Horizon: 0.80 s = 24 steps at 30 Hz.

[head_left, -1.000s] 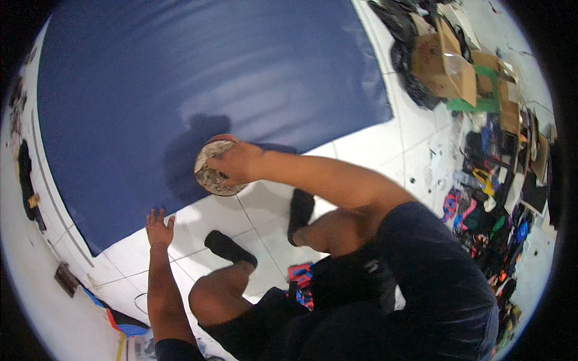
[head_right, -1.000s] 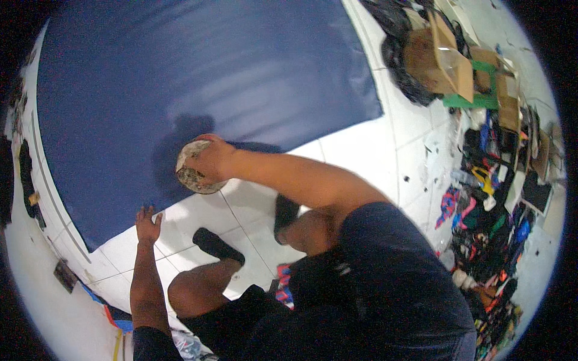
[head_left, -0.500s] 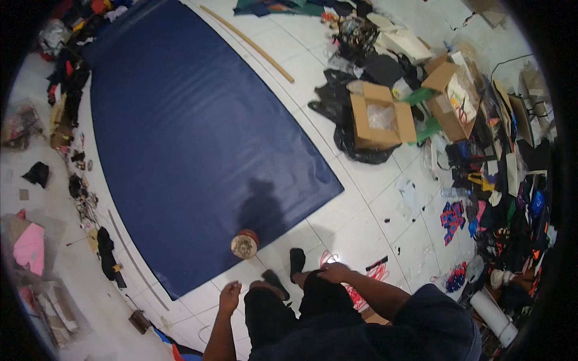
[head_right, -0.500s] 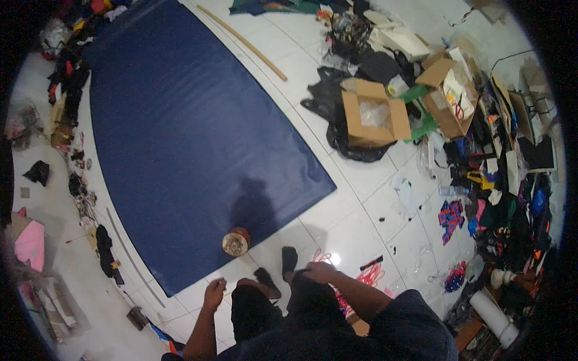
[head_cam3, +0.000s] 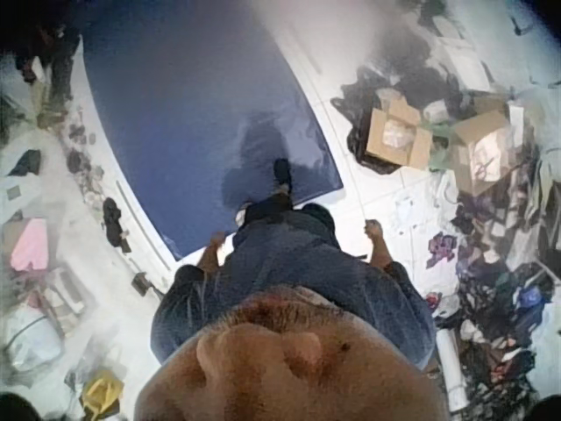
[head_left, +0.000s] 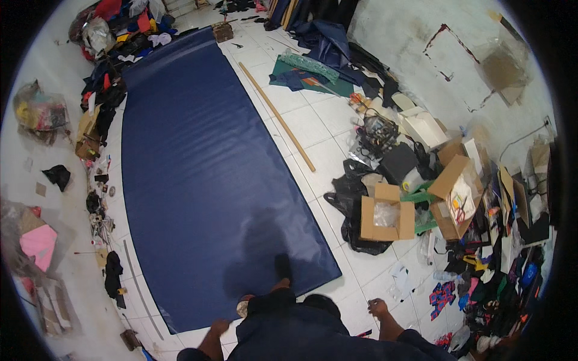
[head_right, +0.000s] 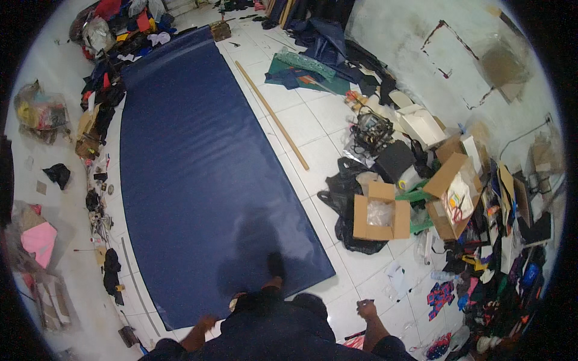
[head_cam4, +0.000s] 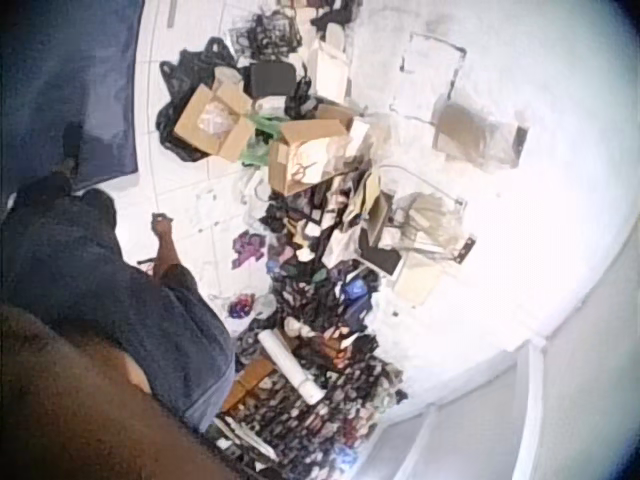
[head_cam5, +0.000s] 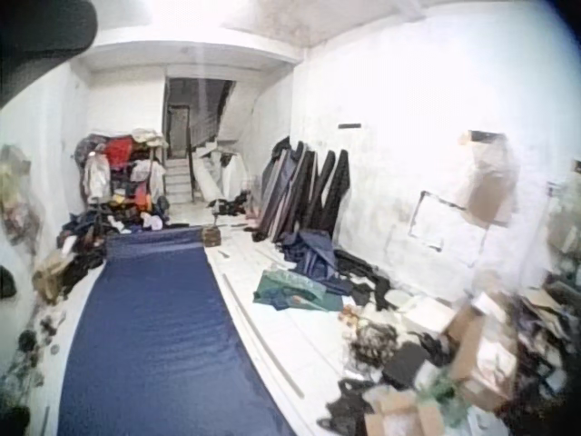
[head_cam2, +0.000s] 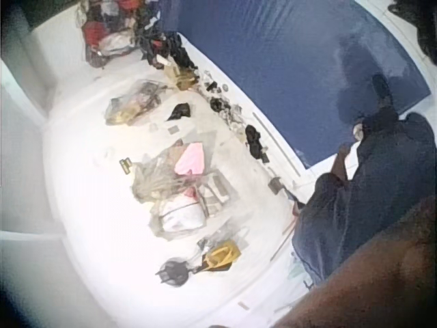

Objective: The person spreads a large piece of blue fabric on the floor, uses a circular weight and a wooden rod to keep it flat, and cuts it into two pieces using shears.

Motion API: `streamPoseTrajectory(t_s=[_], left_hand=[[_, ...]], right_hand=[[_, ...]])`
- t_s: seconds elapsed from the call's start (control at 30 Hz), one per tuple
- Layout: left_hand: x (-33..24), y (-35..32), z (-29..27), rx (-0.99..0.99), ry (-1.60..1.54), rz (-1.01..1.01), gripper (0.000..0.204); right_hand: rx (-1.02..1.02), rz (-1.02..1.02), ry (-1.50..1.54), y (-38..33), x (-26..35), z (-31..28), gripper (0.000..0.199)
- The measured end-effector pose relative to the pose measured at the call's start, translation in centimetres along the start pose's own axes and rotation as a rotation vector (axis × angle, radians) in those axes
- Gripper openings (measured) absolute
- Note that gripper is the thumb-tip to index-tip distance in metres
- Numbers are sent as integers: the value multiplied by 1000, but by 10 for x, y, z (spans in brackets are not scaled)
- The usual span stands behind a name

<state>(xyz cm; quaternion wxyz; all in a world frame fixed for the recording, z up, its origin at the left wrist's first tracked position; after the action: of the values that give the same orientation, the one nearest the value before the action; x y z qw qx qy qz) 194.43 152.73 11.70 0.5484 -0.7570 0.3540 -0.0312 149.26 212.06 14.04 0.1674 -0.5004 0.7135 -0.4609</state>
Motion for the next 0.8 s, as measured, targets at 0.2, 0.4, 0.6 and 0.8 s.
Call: streamPoseTrajectory(t_s=[0.2,0.4,0.6,0.8], left_hand=[[-205,97,-375,-572,-909,39,45],[-332,160,-562,-833,-930,264,35],[-310,238,-521,-428,-813,-120,32],[-232,300,-471,-119,-729,-346,42]], right_hand=[[266,188,289,8,29,3,22],[38,95,-636,113,127,-48,38],[-54,-162,-119,245,439,-196,29],[-240,-486,39,321,812,-322,33]])
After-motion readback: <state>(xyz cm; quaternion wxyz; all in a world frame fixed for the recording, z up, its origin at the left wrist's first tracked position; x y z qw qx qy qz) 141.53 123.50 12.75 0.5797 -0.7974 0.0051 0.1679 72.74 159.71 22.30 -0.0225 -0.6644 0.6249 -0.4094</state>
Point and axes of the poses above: each hand's wrist, its own y-axis towards the middle knuckle, its own z-axis out of the palm, x = y × z, the point moved 5 cm from there along y, towards the middle knuckle, and after that the axes turned 11 degrees about -y, right-handed, at the moved point
